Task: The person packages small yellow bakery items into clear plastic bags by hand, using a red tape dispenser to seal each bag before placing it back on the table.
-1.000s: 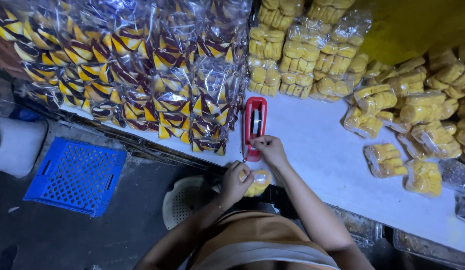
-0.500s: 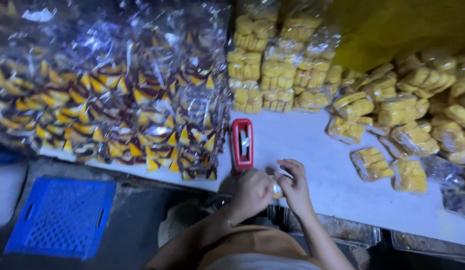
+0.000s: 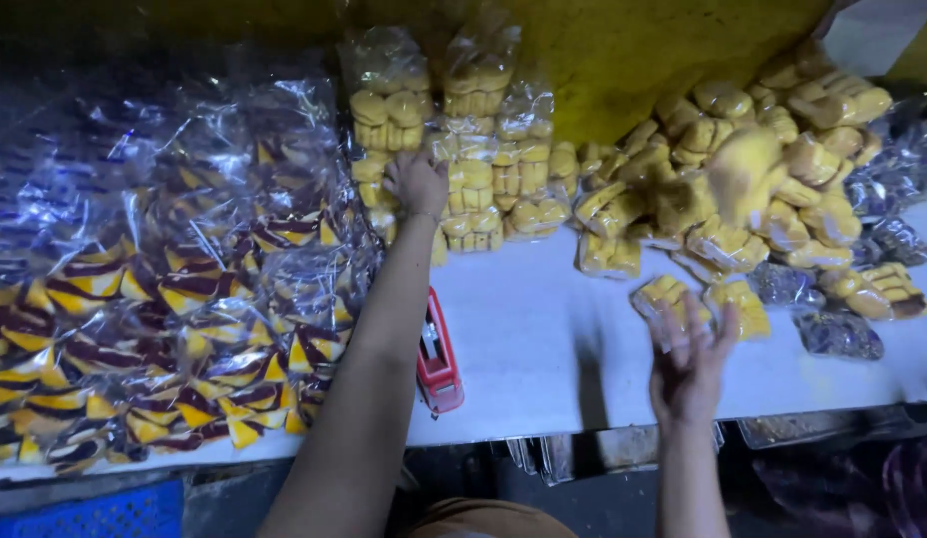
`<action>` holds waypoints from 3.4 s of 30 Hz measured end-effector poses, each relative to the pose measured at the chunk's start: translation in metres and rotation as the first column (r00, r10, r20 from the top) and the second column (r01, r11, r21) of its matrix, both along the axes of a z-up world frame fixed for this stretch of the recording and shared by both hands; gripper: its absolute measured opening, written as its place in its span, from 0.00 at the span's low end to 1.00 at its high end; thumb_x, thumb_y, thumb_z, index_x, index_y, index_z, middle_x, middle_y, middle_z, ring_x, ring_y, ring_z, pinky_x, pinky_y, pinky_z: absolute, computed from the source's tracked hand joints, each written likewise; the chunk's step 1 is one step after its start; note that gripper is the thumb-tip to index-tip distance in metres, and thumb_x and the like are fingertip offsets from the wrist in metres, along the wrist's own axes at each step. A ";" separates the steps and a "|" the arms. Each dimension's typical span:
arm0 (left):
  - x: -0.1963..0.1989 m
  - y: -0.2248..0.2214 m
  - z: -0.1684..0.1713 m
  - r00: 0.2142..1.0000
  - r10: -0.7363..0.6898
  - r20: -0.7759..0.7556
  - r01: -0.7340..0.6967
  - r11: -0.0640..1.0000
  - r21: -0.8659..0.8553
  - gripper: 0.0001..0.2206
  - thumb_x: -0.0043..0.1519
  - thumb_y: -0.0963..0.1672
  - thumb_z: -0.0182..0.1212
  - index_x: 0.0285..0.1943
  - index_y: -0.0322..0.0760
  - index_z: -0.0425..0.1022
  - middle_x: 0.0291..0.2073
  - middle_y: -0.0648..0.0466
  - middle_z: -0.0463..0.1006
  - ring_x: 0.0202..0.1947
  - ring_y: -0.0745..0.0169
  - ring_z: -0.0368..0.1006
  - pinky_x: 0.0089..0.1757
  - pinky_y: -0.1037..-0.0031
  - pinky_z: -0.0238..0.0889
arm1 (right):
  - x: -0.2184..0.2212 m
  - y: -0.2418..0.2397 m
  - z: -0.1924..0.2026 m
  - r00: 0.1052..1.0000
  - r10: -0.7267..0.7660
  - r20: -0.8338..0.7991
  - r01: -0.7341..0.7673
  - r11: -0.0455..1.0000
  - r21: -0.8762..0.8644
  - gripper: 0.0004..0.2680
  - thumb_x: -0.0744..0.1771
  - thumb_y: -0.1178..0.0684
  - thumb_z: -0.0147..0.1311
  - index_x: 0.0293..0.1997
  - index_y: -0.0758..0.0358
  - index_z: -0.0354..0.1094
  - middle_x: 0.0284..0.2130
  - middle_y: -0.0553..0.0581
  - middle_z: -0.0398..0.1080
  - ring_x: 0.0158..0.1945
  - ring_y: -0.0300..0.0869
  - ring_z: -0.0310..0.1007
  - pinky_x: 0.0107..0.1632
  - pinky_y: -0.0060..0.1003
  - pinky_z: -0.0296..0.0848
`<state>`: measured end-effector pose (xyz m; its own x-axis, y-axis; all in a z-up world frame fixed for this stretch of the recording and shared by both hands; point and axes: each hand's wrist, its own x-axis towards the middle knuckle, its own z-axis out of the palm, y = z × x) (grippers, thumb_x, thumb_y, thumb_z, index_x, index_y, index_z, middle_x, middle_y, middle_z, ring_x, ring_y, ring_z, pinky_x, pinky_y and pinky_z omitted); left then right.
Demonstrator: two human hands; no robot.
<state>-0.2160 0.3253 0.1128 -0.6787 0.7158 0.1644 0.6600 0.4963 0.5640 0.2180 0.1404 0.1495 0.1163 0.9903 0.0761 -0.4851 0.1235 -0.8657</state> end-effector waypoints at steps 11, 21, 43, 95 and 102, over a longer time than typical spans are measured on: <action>0.172 -0.226 0.043 0.462 -0.868 0.185 0.823 0.497 0.275 0.08 0.69 0.47 0.50 0.46 0.39 0.69 0.33 0.43 0.76 0.40 0.39 0.77 0.42 0.58 0.70 | -0.043 -0.063 -0.068 0.953 0.300 0.038 -0.278 0.920 -0.277 0.27 0.60 0.62 0.63 0.65 0.68 0.54 0.56 0.72 0.62 0.58 0.64 0.62 0.57 0.67 0.59; 0.171 -0.345 0.040 0.555 -0.597 0.579 0.530 0.790 0.307 0.10 0.65 0.45 0.63 0.31 0.38 0.80 0.18 0.49 0.80 0.21 0.68 0.69 0.25 0.73 0.59 | -0.052 -0.092 -0.066 0.551 -0.014 0.834 -0.552 0.744 0.378 0.14 0.63 0.47 0.68 0.17 0.58 0.70 0.18 0.51 0.64 0.33 0.49 0.65 0.53 0.49 0.67; 0.222 -0.350 -0.072 0.836 -0.543 0.077 0.471 0.782 0.408 0.04 0.60 0.48 0.70 0.36 0.51 0.83 0.31 0.60 0.80 0.44 0.55 0.75 0.47 0.70 0.69 | -0.034 -0.080 -0.102 0.189 -0.071 0.979 -0.677 0.713 0.182 0.04 0.67 0.53 0.61 0.43 0.55 0.79 0.33 0.55 0.76 0.45 0.53 0.79 0.51 0.45 0.77; 0.081 -0.094 -0.054 0.701 -0.702 -0.122 0.712 0.681 0.172 0.05 0.70 0.42 0.47 0.47 0.38 0.69 0.40 0.49 0.75 0.43 0.50 0.70 0.45 0.62 0.62 | -0.032 -0.024 -0.080 0.910 0.301 0.284 -0.240 0.943 -0.231 0.18 0.64 0.59 0.59 0.60 0.66 0.64 0.49 0.64 0.74 0.49 0.47 0.74 0.53 0.40 0.74; 0.166 -0.281 0.027 0.475 -0.880 0.007 0.737 0.402 0.543 0.03 0.65 0.36 0.58 0.45 0.31 0.73 0.41 0.48 0.77 0.42 0.56 0.75 0.47 0.70 0.67 | -0.068 -0.062 -0.066 0.707 0.680 -0.193 -0.700 0.635 -0.328 0.14 0.62 0.57 0.65 0.51 0.71 0.71 0.44 0.63 0.77 0.48 0.50 0.77 0.53 0.44 0.76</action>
